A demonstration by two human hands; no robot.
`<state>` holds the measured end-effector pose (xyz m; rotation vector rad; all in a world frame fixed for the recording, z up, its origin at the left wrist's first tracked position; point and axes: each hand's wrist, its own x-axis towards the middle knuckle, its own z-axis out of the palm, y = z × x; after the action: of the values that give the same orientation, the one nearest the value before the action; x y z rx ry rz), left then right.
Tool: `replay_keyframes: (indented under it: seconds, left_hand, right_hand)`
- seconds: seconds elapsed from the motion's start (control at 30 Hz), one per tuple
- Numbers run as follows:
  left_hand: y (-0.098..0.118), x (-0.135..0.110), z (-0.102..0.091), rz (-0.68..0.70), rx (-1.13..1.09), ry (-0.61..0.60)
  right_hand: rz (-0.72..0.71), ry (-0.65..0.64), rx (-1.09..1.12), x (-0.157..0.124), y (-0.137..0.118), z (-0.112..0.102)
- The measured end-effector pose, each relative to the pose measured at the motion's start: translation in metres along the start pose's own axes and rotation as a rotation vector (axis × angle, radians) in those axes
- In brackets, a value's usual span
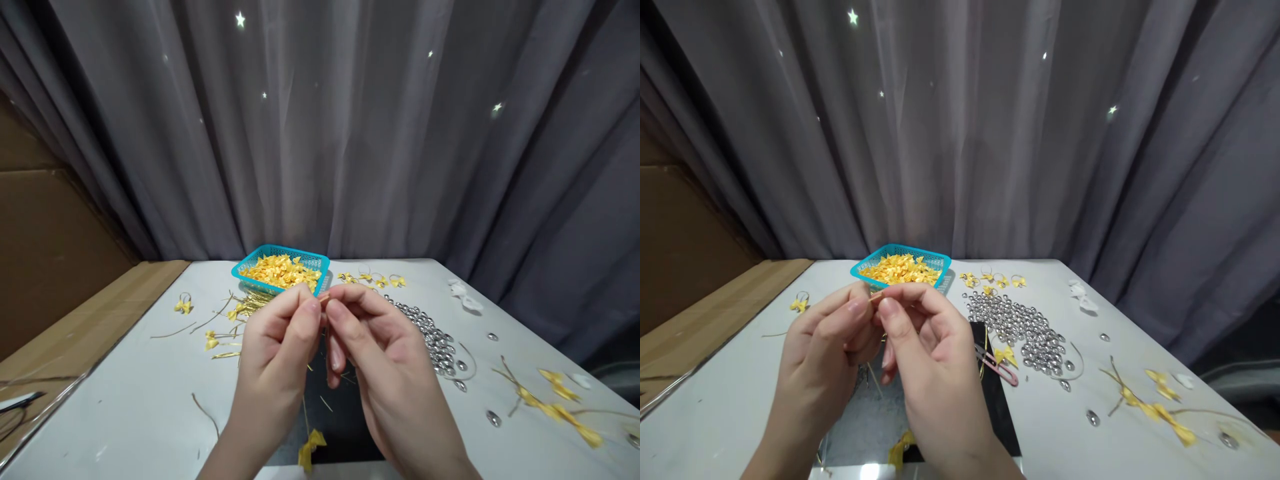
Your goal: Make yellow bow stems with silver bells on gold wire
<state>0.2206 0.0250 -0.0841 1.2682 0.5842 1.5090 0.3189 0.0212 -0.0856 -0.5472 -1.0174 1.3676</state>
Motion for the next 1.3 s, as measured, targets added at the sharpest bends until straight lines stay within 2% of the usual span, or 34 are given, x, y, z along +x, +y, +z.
replay_keyframes:
  seconds: [0.37,0.73,1.03,1.3]
  left_hand:
    - [-0.0003,0.0002,0.0022,0.039,-0.097,-0.041]
    - [-0.0007,0.0002,0.0027,0.056,0.012,0.008]
    - [-0.0046,-0.0019,0.0036,0.013,-0.102,0.075]
    - [-0.0039,-0.0008,0.0053,0.009,-0.150,0.038]
  right_hand:
    - [-0.004,-0.015,0.003,-0.0020,-0.0017,0.0004]
    - [-0.031,0.012,-0.042,-0.0016,-0.0013,0.0011]
    - [-0.030,0.009,-0.052,-0.0014,-0.0009,0.0018]
    - [-0.057,0.025,-0.083,-0.0004,-0.0004,0.0031]
